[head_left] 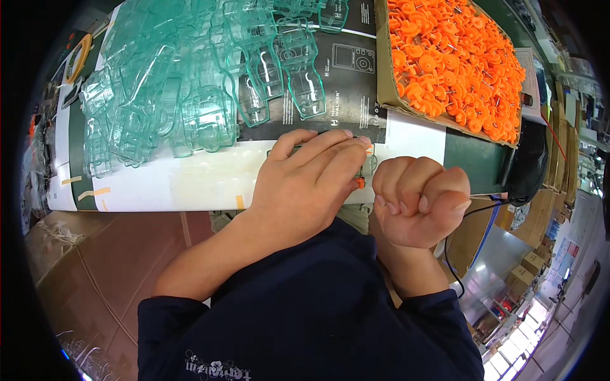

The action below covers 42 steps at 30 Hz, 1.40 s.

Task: The person assembles components by applying lubricant to axle assemblies with a dispenser pen, fitting them into plastic housings by hand, and placing the assembled pieces onto the conveyor belt.

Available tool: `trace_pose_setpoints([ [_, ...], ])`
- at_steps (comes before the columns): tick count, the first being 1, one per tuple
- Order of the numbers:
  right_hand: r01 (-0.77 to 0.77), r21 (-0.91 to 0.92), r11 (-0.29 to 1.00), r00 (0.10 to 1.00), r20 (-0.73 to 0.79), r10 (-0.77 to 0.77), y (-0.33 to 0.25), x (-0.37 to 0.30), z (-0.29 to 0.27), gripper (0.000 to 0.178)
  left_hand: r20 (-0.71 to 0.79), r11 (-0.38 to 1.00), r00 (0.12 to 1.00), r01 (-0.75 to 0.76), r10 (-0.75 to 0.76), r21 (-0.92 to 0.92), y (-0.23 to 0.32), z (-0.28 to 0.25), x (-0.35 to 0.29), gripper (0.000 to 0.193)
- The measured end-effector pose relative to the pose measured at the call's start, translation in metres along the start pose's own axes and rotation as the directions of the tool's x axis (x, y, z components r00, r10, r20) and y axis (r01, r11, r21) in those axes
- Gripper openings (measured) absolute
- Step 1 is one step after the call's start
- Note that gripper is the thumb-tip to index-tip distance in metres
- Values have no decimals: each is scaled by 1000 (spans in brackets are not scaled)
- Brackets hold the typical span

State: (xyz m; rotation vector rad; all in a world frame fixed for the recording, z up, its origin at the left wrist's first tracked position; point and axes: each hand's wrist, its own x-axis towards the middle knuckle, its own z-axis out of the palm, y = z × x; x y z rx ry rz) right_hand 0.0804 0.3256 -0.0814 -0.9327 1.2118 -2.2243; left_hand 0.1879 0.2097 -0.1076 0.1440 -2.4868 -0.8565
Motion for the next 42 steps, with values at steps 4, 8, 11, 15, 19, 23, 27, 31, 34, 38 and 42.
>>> trace_pose_setpoints([
  [4,-4,-66,998,1000,-31,2,8,0,8,36,0,1000,1000,-1,1,-27,-2,2,-3,47],
  [8,15,-113,994,996,-90,-25,17,7,8,33,13,999,1000,-8,8,-49,-3,-2,4,45],
  [11,31,-110,993,994,-104,-42,20,4,6,33,62,998,997,39,-36,-45,5,-8,5,47],
  [15,-55,154,987,979,-188,84,15,9,-3,35,104,999,994,-43,40,23,6,-12,5,49],
  [19,-45,478,877,943,-269,195,-9,24,-27,39,101,987,988,-128,118,100,6,-20,21,49],
  [23,-77,545,835,897,-328,297,-7,8,-66,42,33,968,982,-188,185,167,0,-43,68,57],
  [27,-90,611,787,938,-214,273,-1,-11,-82,41,24,887,1000,-7,-5,463,-39,-65,179,48],
  [31,-133,582,802,953,-149,265,6,-8,-74,40,150,868,983,14,-102,496,-134,-89,250,48],
  [34,-130,579,805,960,-130,249,6,-5,-78,40,86,916,993,45,-86,398,-85,-116,240,68],
  [38,-127,579,806,963,-122,240,4,-6,-83,39,-224,946,973,123,-56,301,-39,-166,118,49],
  [42,-197,581,790,955,-68,288,5,1,-84,39,-245,830,902,425,-355,361,-32,-180,21,50],
])
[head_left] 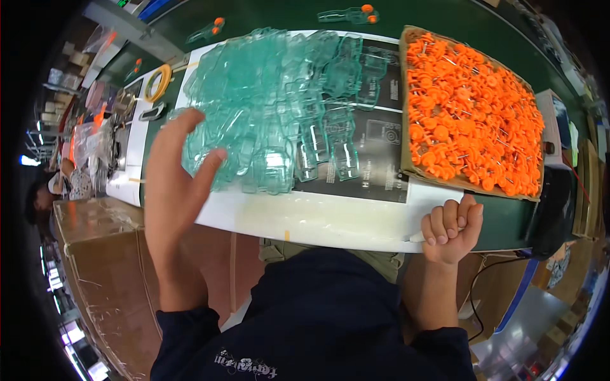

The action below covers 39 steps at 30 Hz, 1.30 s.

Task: The person assembles components by applying lubricant to axle assemblies with a dispenser pen, fitting them into plastic housings by hand, and placing the assembled pieces onto the conveyor belt.

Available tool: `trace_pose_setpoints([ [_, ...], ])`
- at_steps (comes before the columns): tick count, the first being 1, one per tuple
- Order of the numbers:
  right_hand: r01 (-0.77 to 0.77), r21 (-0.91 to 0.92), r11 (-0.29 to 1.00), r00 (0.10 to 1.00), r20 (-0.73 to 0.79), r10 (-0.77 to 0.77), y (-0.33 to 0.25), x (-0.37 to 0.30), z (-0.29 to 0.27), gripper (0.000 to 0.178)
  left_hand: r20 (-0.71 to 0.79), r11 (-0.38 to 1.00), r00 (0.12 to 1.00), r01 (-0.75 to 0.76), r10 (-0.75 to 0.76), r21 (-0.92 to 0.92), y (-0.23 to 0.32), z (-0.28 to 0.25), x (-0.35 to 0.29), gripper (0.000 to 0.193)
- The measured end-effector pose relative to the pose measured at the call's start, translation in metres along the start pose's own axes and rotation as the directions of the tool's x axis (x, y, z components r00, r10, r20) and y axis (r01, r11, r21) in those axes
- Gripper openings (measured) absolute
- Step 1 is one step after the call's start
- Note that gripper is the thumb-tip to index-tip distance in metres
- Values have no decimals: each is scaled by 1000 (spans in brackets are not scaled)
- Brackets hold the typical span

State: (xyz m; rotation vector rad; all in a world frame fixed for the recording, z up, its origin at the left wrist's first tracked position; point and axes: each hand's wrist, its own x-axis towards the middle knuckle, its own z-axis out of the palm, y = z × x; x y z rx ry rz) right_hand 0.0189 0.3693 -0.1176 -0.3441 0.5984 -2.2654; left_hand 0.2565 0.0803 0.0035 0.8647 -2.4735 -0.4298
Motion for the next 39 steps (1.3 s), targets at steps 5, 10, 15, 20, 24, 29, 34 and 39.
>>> trace_pose_setpoints([
  [5,-62,-68,996,996,61,66,-2,3,2,39,42,989,997,55,-62,137,-8,13,-46,53],
  [10,-22,-104,994,999,-26,19,2,-4,9,39,-44,986,998,55,-48,157,-19,22,-47,58],
  [15,7,-120,993,994,-111,-20,-7,-3,16,38,-286,971,956,-128,66,-204,33,18,-46,60],
  [20,-22,-501,865,960,-252,-121,-35,22,43,35,326,867,817,-372,475,-332,68,72,-62,55],
  [24,84,-992,-95,922,114,-371,-51,44,67,32,291,796,757,-465,585,-388,75,76,-61,57],
  [29,-216,-765,-606,970,-241,-42,-46,56,94,30,333,789,745,-409,579,-457,69,110,-69,58],
  [34,-158,-595,-788,979,-198,-46,-33,69,94,27,221,623,915,-42,338,-781,84,111,-81,59],
  [39,-162,-685,-710,985,-156,-74,-34,72,93,25,44,243,998,51,-35,-969,88,128,-92,60],
])
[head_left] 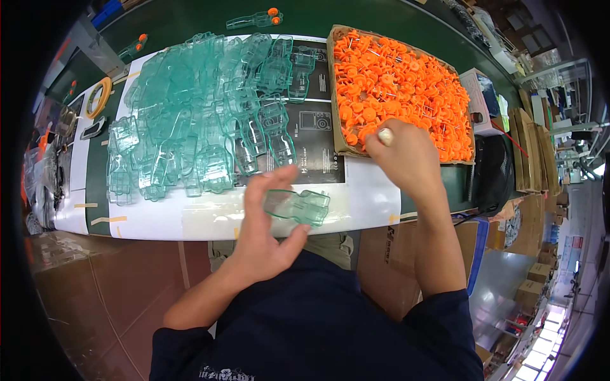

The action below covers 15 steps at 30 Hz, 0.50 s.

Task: The person assembles components by applying lubricant to axle assemblies with a dispenser pen, fitting them into plastic housings by hand, and placing the assembled pieces onto the conveyor belt.

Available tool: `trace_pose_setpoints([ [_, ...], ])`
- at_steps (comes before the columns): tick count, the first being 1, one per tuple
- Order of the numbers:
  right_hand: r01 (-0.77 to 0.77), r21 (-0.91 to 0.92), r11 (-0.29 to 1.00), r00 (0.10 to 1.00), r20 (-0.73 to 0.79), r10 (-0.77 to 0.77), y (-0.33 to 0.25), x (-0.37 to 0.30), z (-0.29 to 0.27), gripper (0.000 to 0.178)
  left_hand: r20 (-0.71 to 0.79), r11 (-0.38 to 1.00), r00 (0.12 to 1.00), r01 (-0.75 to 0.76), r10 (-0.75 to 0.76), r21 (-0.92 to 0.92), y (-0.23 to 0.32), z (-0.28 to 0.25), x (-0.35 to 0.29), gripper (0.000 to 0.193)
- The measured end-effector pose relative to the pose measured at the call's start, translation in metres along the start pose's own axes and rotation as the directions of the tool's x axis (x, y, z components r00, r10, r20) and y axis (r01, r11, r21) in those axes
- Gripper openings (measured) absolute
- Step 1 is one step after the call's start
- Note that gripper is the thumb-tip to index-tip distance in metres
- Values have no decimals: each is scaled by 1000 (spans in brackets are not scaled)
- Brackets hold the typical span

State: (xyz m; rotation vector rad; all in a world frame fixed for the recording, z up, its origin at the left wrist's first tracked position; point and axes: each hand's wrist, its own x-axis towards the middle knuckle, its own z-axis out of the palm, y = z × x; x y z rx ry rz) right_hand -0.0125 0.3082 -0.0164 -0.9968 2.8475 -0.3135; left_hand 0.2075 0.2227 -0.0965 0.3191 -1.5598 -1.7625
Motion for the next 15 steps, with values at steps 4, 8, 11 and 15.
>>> trace_pose_setpoints([
  [4,-58,366,929,995,-54,84,20,1,-12,21,196,751,973,-218,121,623,18,-23,10,58],
  [8,103,601,793,988,29,-150,41,-1,-27,12,347,697,928,-340,138,632,29,-28,26,54],
  [11,210,732,648,910,96,-403,45,-7,-26,3,424,805,896,-348,134,481,31,-28,39,51],
  [15,142,908,394,673,203,-712,34,-10,-18,4,505,965,858,202,-92,-167,29,-13,59,49],
])
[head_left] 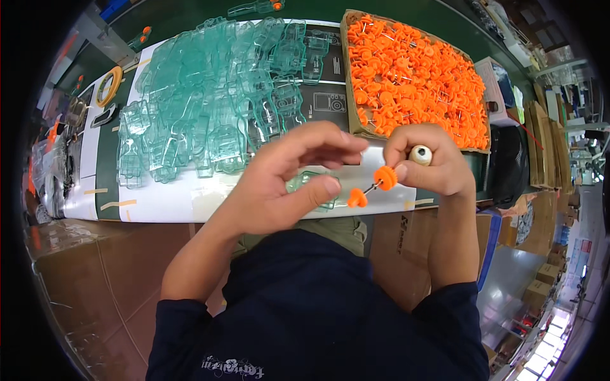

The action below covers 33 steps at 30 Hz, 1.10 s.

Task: The person assembles components by applying lubricant to axle assemblies with a dispenser pen, fitting them into plastic housings by hand, and placing the assembled pieces onto the conveyor belt.

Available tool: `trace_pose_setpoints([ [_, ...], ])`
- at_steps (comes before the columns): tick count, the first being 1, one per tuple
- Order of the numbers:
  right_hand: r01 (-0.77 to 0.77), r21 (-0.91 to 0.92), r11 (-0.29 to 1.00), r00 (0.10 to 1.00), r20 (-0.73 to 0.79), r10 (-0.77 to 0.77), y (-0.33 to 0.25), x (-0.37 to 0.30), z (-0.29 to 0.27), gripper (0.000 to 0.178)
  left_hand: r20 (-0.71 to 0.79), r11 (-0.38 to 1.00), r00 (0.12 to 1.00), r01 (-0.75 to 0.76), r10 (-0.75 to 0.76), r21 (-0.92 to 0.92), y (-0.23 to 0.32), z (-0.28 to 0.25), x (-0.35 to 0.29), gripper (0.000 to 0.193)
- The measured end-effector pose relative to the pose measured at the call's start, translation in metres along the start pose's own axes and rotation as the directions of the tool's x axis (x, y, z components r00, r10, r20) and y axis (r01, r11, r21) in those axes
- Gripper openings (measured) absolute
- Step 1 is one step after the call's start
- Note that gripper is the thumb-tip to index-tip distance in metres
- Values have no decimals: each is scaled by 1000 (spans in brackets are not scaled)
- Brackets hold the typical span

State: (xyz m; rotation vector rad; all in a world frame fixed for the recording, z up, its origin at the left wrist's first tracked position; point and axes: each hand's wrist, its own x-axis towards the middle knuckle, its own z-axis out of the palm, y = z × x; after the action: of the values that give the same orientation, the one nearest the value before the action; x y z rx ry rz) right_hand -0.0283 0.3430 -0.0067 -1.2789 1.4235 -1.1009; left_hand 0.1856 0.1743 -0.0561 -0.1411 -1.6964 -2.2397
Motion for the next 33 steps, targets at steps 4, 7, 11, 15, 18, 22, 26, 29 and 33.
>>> trace_pose_setpoints([
  [4,-9,86,996,1000,9,8,12,4,7,5,46,991,999,-9,16,-137,-11,11,-6,53],
  [7,-29,129,991,1000,14,27,17,6,14,7,63,982,998,9,2,-188,-14,9,-8,56],
  [11,-74,167,983,997,21,71,19,11,25,13,77,978,996,61,-47,-198,-14,4,-12,61],
  [15,-62,162,985,964,-246,101,19,17,52,18,-85,988,993,66,-78,-137,-5,5,-19,64],
  [18,-150,-80,985,926,-361,112,25,15,77,23,-193,999,980,-38,40,13,-7,-6,-25,65],
  [22,-294,-400,868,891,-443,98,26,8,104,31,-272,961,942,-127,194,245,-9,-17,-29,65],
  [26,-357,-659,662,922,-364,135,25,3,116,39,-247,881,930,-138,272,452,-11,-19,-32,64],
  [29,-346,-679,648,929,-343,137,27,4,108,43,-192,832,944,-126,268,540,-15,-15,-32,61],
  [33,-318,-673,668,928,-367,72,22,-1,98,43,-176,814,951,-111,253,570,-17,-6,-30,58],
])
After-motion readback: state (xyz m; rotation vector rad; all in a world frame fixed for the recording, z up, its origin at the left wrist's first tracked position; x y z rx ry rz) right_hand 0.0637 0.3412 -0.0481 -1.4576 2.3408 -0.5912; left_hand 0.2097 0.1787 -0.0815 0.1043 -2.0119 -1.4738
